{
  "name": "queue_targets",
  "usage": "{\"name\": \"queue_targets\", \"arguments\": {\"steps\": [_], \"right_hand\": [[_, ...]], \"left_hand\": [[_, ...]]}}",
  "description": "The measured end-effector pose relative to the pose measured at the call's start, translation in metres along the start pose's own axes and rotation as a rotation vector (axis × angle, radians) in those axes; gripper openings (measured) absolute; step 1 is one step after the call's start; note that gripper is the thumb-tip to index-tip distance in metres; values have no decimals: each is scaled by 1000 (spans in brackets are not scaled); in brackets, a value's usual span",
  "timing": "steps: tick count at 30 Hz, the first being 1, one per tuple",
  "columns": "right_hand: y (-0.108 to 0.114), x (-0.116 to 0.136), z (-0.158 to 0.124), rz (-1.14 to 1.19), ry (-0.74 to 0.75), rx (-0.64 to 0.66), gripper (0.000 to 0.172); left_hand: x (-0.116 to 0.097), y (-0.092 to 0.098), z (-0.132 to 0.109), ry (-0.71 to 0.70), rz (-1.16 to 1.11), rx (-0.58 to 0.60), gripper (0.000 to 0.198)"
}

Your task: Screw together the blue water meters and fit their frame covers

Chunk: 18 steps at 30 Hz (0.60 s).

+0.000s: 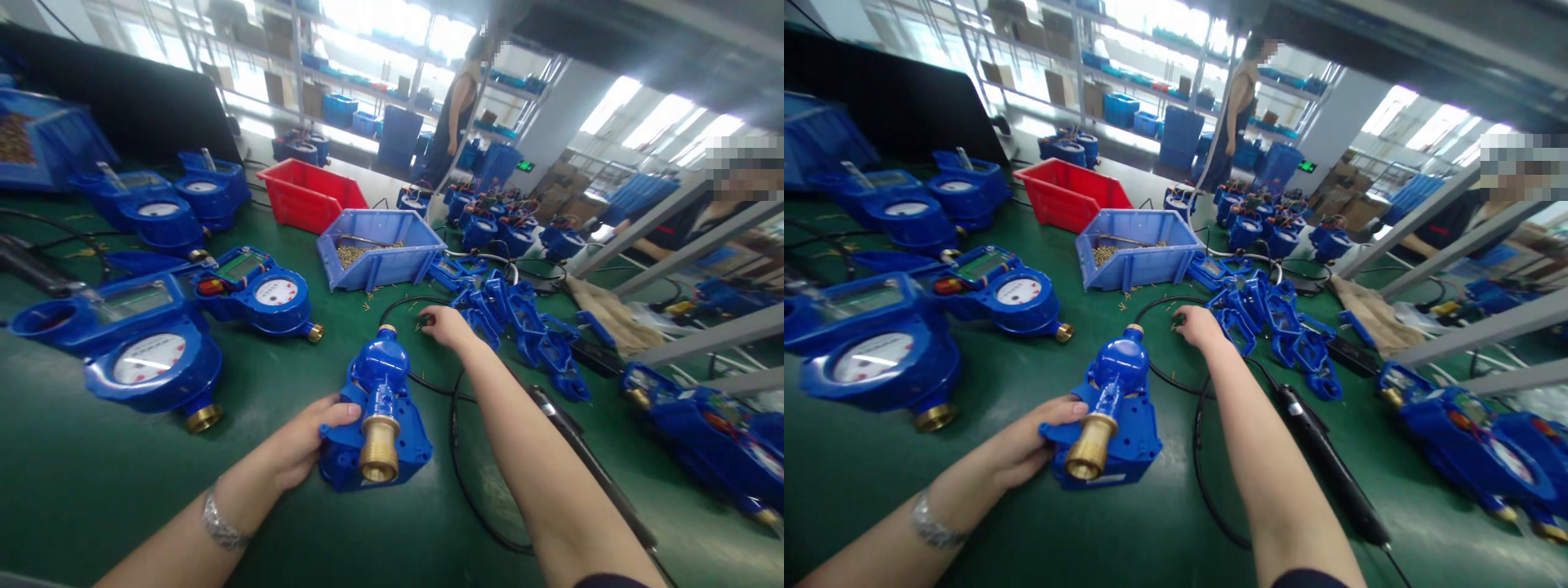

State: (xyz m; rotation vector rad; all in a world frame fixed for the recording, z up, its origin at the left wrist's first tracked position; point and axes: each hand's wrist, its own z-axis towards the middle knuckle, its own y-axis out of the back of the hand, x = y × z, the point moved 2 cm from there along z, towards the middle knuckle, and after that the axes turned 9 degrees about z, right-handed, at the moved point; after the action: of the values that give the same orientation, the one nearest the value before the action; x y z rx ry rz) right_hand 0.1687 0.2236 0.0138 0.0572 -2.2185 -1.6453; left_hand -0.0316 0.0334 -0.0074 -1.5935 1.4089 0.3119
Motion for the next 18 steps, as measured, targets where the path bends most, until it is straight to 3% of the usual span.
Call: {"name": "queue_targets", "arguments": {"steps": [5, 10, 14, 18], "right_hand": [[-6, 0, 17, -79, 3, 134, 25], [-6, 23, 27, -152, -72, 203, 30], [-12, 40, 17, -127, -131, 166, 31], [-8, 34, -3, 25, -162, 44, 30]], "left_hand": [[-1, -1, 0, 22, -13, -11, 48], [-2, -3, -3, 24, -39, -20, 43], [0, -5, -4, 32, -38, -9, 38], [0, -8, -5, 26, -25, -36, 41]]}}
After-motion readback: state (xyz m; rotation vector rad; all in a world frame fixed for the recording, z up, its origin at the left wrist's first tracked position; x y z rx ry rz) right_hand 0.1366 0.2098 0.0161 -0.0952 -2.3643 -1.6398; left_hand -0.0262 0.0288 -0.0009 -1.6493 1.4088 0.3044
